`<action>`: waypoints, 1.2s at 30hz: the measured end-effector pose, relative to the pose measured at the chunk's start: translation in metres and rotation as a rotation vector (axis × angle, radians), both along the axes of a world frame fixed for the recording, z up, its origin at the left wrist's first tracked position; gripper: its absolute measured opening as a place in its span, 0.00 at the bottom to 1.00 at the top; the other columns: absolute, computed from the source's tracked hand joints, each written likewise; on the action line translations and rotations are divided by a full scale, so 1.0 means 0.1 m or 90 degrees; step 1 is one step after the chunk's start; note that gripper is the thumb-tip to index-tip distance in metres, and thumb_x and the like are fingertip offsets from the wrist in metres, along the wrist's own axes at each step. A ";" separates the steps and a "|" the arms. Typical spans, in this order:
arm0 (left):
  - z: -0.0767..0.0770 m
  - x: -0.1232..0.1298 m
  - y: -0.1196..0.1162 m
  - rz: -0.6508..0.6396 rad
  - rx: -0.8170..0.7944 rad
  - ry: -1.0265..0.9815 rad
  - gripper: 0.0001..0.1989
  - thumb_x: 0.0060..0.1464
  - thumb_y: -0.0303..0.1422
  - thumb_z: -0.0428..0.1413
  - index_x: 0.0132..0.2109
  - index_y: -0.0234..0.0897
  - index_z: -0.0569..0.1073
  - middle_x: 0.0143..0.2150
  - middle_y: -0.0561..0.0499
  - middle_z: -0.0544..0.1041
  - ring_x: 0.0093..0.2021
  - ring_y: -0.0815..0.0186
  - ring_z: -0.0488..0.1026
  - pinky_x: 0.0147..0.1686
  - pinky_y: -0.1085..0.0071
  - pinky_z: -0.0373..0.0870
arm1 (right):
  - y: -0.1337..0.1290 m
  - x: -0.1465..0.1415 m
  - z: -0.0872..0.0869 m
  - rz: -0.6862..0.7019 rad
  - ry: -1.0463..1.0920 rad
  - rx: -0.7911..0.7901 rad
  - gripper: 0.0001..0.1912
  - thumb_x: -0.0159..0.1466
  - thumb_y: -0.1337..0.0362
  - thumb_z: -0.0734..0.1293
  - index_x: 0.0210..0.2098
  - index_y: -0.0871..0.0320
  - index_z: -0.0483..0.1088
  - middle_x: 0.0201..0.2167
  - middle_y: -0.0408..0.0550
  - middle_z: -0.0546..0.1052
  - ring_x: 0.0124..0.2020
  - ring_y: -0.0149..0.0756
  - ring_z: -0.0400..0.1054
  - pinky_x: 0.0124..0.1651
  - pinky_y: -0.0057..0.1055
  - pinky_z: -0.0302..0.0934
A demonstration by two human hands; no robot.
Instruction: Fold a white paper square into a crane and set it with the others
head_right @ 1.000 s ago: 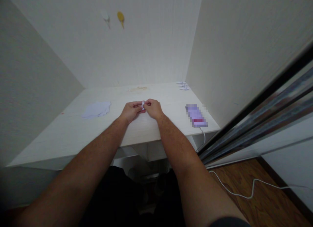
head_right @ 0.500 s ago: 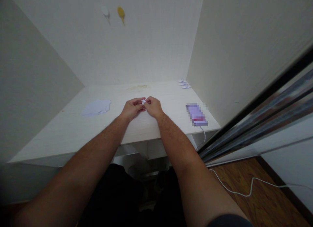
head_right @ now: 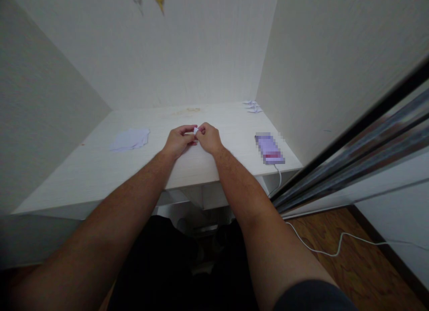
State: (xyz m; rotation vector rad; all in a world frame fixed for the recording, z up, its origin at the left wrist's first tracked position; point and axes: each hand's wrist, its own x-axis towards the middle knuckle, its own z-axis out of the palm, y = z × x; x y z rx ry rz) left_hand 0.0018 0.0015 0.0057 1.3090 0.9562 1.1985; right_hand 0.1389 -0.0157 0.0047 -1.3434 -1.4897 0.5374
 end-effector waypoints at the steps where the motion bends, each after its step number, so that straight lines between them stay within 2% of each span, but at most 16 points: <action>1: 0.00 0.00 0.00 0.002 0.001 0.007 0.24 0.36 0.24 0.65 0.46 0.33 0.80 0.40 0.46 0.78 0.28 0.72 0.72 0.30 0.70 0.73 | 0.00 0.00 0.00 0.000 -0.002 0.002 0.02 0.58 0.68 0.64 0.29 0.56 0.66 0.25 0.40 0.71 0.29 0.32 0.64 0.37 0.31 0.58; 8: 0.00 0.00 0.00 0.012 0.022 0.030 0.23 0.36 0.26 0.65 0.45 0.33 0.80 0.38 0.47 0.78 0.27 0.71 0.72 0.27 0.71 0.71 | 0.04 -0.01 -0.03 -0.019 -0.003 0.024 0.03 0.58 0.69 0.63 0.31 0.55 0.65 0.26 0.40 0.72 0.30 0.32 0.66 0.37 0.31 0.59; 14: 0.02 0.00 -0.01 0.004 0.011 0.029 0.23 0.35 0.26 0.66 0.45 0.34 0.80 0.39 0.46 0.79 0.29 0.70 0.73 0.29 0.70 0.71 | 0.04 -0.02 -0.04 -0.018 0.000 0.035 0.06 0.56 0.70 0.63 0.33 0.55 0.67 0.28 0.41 0.72 0.31 0.33 0.66 0.39 0.32 0.61; 21: 0.00 -0.01 0.01 0.004 0.012 0.021 0.24 0.35 0.25 0.65 0.46 0.33 0.81 0.40 0.44 0.80 0.29 0.70 0.73 0.30 0.69 0.71 | 0.03 -0.02 -0.02 -0.026 0.008 0.020 0.06 0.53 0.71 0.65 0.31 0.56 0.69 0.28 0.42 0.74 0.31 0.32 0.67 0.40 0.32 0.62; 29: -0.01 -0.02 0.02 -0.002 0.019 0.022 0.24 0.37 0.26 0.65 0.47 0.34 0.80 0.39 0.45 0.79 0.29 0.69 0.73 0.30 0.69 0.73 | 0.02 -0.01 -0.03 -0.039 -0.041 0.057 0.02 0.59 0.67 0.63 0.30 0.55 0.68 0.27 0.41 0.73 0.31 0.33 0.65 0.39 0.32 0.59; 36: -0.03 -0.03 0.05 -0.013 0.017 -0.040 0.23 0.36 0.25 0.66 0.45 0.33 0.80 0.36 0.48 0.78 0.29 0.69 0.74 0.27 0.71 0.73 | 0.01 -0.02 -0.04 -0.046 -0.086 0.075 0.06 0.65 0.60 0.62 0.34 0.55 0.66 0.29 0.41 0.72 0.31 0.32 0.63 0.38 0.31 0.57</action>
